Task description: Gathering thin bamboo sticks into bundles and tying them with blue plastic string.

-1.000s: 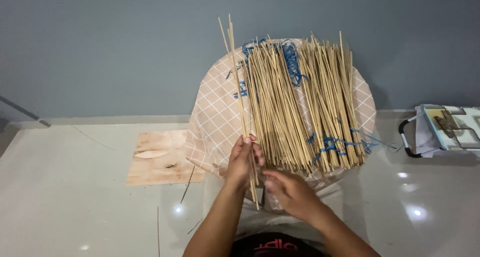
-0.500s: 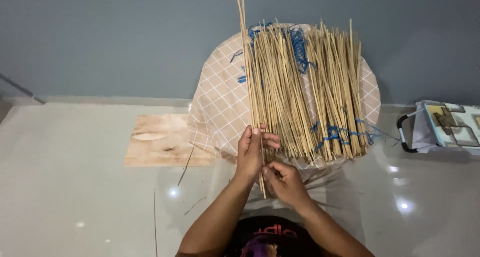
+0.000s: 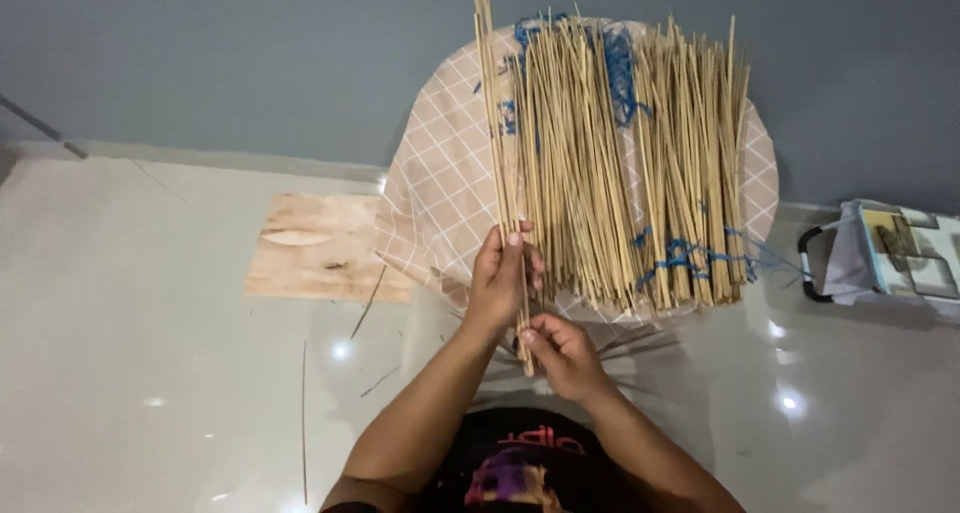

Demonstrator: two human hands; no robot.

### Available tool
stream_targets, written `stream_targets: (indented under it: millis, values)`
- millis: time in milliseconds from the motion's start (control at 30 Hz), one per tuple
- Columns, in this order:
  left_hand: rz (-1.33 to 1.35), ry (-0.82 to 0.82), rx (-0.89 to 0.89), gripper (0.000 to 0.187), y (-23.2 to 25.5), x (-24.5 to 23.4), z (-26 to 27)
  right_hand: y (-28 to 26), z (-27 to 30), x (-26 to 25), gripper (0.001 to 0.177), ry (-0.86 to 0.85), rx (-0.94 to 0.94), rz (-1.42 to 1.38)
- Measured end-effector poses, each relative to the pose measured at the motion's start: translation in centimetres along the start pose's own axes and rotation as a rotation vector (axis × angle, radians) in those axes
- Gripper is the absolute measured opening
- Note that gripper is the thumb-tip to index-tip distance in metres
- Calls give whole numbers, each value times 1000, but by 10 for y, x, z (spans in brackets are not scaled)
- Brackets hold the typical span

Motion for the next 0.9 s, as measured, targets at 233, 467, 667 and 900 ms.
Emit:
stream_targets:
  millis: [233,467,667,900]
  values:
    - [26,-55,-7,28,-9,0,8,8,-1,-8,19,76,-9,-118]
    - [-14,-119,-157,28,-30,5,23,-6,4,-15,25,161,-53,-98]
    - [-61,-73,-171,28,-19,10,28,-4,0,-10,24,156,-67,-95]
    - [-22,-57,-126,26,-13,10,31,1,1,-18,24,194,-132,-30]
Point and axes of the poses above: each hand's wrist, its own z-axis away from the middle knuckle, its own x-axis out of the palm, y = z × x, the point moved 5 cm from there along -z, towards the middle knuckle, and after that the axes turned 2 degrees about -z, right-handed, at the moved point
